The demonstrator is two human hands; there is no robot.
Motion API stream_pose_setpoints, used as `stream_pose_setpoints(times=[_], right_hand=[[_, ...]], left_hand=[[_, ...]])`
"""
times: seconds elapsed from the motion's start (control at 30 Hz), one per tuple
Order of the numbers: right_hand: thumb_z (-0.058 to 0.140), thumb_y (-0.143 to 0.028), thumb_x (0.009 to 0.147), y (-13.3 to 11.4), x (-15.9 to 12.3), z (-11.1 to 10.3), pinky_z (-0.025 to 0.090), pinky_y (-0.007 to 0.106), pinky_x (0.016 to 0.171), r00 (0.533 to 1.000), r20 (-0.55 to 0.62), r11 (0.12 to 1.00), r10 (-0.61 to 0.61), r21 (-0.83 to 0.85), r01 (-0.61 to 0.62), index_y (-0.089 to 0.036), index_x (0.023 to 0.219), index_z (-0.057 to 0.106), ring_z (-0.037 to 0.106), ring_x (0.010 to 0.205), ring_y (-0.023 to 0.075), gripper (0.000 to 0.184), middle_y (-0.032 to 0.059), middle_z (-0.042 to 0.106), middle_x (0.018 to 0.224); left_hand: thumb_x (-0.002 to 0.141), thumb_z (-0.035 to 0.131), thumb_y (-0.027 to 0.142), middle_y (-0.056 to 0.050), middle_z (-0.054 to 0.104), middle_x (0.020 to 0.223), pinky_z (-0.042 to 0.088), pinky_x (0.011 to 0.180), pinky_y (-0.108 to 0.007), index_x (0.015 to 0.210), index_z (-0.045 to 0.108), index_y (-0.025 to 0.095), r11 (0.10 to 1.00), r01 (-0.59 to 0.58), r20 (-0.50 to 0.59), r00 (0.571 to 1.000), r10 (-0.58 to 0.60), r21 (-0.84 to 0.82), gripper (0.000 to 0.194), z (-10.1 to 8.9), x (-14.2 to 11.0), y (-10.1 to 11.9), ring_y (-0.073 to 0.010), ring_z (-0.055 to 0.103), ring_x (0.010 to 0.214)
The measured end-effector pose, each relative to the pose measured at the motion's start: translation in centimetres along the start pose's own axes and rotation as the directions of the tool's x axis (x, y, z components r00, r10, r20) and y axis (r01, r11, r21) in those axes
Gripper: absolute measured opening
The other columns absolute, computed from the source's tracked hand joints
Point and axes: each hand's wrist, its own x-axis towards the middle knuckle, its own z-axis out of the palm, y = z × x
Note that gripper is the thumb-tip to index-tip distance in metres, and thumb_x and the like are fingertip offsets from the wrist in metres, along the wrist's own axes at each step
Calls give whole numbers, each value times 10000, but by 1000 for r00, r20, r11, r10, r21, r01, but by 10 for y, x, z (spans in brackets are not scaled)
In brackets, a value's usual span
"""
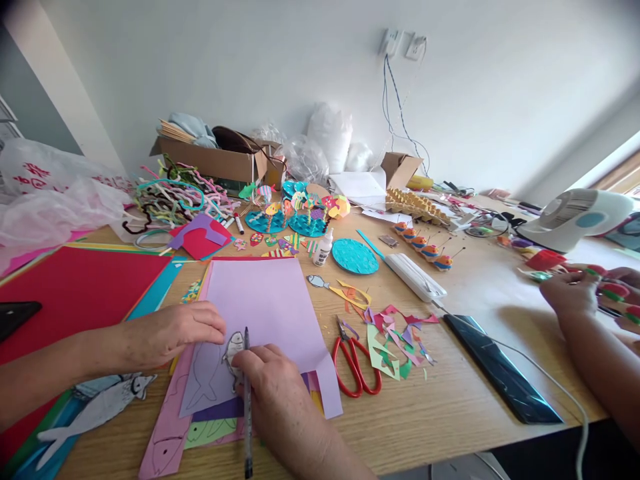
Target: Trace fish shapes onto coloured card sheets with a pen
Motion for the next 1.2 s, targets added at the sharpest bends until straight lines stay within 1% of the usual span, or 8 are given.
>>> stream_pose_setpoints(times=[0.1, 0.27, 0.4, 0.53, 0.67, 0.9, 1.07, 1.2], right_hand=[[682, -9, 749, -1, 0, 0, 485, 277, 769, 1000, -18, 1000, -11, 22, 11, -158, 1019, 661, 632, 891, 215, 309, 75, 700, 946], [710, 7, 713, 2, -1, -2, 492, 273, 790, 1000, -16, 997, 4, 83, -2, -170, 1018, 668, 640, 915, 211, 355, 76, 703, 962], [747, 4, 677, 5, -1, -8, 492, 272, 802, 999, 14, 989, 34, 146, -35, -169, 1038, 667, 646, 910, 206, 408, 76, 701, 975], [749, -12, 690, 7, 1, -13, 486, 282, 800, 997, 52, 986, 60, 151, -68, -179, 1034, 674, 645, 892, 205, 389, 71, 700, 962], [735, -8, 701, 7, 3, -15, 477, 275, 800, 997, 58, 989, 41, 140, -49, -178, 1023, 673, 641, 888, 197, 370, 64, 701, 956], [692, 3, 719, 10, 2, -10, 477, 258, 804, 1000, 18, 990, -14, 139, 12, -193, 1030, 658, 640, 903, 178, 369, 35, 700, 946], [676, 8, 720, 10, 1, -10, 481, 265, 809, 1000, 10, 990, -23, 141, 22, -204, 1037, 651, 644, 913, 178, 382, 37, 702, 977], [653, 27, 726, 9, 1, -10, 483, 258, 805, 999, -5, 988, -33, 149, 33, -194, 1040, 653, 647, 909, 178, 384, 46, 707, 987]], left_hand=[[835, 375, -34, -39, 691, 991, 437, 822, -275, 968, 680, 185, 999, -37, 18, 999, 38, -12, 398, 7, 5, 2, -194, 572, 920], [891, 362, 9, -70, 685, 1026, 453, 833, -282, 1022, 676, 172, 997, -72, 27, 997, 71, 10, 377, 17, 4, 0, -208, 585, 951], [890, 354, 8, -85, 677, 1089, 461, 852, -306, 1072, 674, 178, 996, -82, 8, 997, 82, 43, 405, 22, -2, -4, -223, 590, 986], [878, 363, 3, -89, 665, 1114, 468, 860, -319, 1102, 675, 199, 995, -80, 23, 997, 79, 61, 431, 25, -6, -6, -228, 584, 999], [881, 375, 11, -89, 660, 1135, 478, 865, -328, 1141, 661, 217, 992, -92, 23, 996, 90, 82, 438, 25, -7, -7, -230, 579, 1018], [867, 372, 13, -77, 668, 1154, 481, 882, -329, 1115, 676, 236, 991, -83, 7, 997, 82, 108, 452, 26, -8, -8, -226, 587, 1043], [854, 382, 1, -78, 657, 1185, 476, 892, -341, 1127, 671, 234, 987, -93, -16, 995, 96, 130, 460, 27, -9, -9, -238, 584, 1059], [869, 356, 6, -69, 662, 1180, 471, 894, -325, 1126, 672, 238, 984, -108, -38, 993, 114, 138, 468, 29, -12, -11, -226, 585, 1053]])
